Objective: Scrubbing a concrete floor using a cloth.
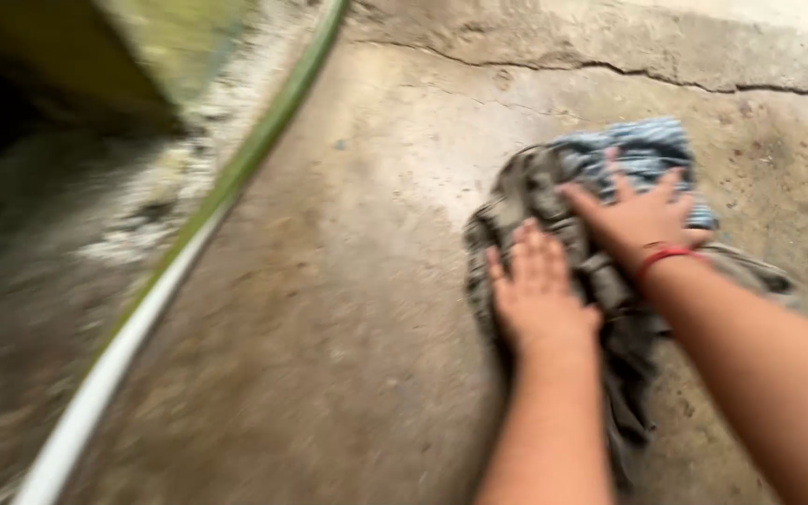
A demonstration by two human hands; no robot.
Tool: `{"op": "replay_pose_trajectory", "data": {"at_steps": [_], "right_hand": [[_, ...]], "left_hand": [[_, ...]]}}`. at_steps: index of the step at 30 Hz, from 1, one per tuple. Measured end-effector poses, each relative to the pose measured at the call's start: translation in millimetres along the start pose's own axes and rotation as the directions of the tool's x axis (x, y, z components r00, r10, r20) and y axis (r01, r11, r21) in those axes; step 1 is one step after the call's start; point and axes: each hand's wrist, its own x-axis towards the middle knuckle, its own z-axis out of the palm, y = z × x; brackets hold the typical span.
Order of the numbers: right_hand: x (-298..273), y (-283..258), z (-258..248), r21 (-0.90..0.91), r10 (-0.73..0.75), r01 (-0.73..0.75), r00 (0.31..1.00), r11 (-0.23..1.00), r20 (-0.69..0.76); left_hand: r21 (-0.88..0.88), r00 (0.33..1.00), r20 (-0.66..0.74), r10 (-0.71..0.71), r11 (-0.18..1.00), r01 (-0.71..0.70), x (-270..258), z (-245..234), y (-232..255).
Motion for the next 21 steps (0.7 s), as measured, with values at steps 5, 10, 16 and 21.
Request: {"op": "replay_pose_trajectory", "data": {"at_steps": [5, 10, 16, 21], "right_hand": [[-96, -75, 18, -0.047, -0.330, 0.332, 0.942, 0.942, 0.054], [-215, -131, 30, -0.080, -0.511, 0.524, 0.848, 0.848, 0.140], [-346, -157, 60, 0.014, -0.717, 0.727, 0.674, 0.687, 0.180], [-429, -140, 74, 0.099, -0.828, 0.830, 0.524, 0.549, 0.198]], "left_hand": [[-0.109, 0.976, -0.030, -0.217, 0.971, 0.213, -84, 4, -100], [-0.194, 0.922, -0.067, -0.380, 0.912, 0.362, -193, 10, -173], [-0.259, 0.832, -0.154, -0.532, 0.835, 0.486, -317, 44, -236], [-0.264, 0.760, -0.147, -0.633, 0.766, 0.586, -398, 78, -252]]}}
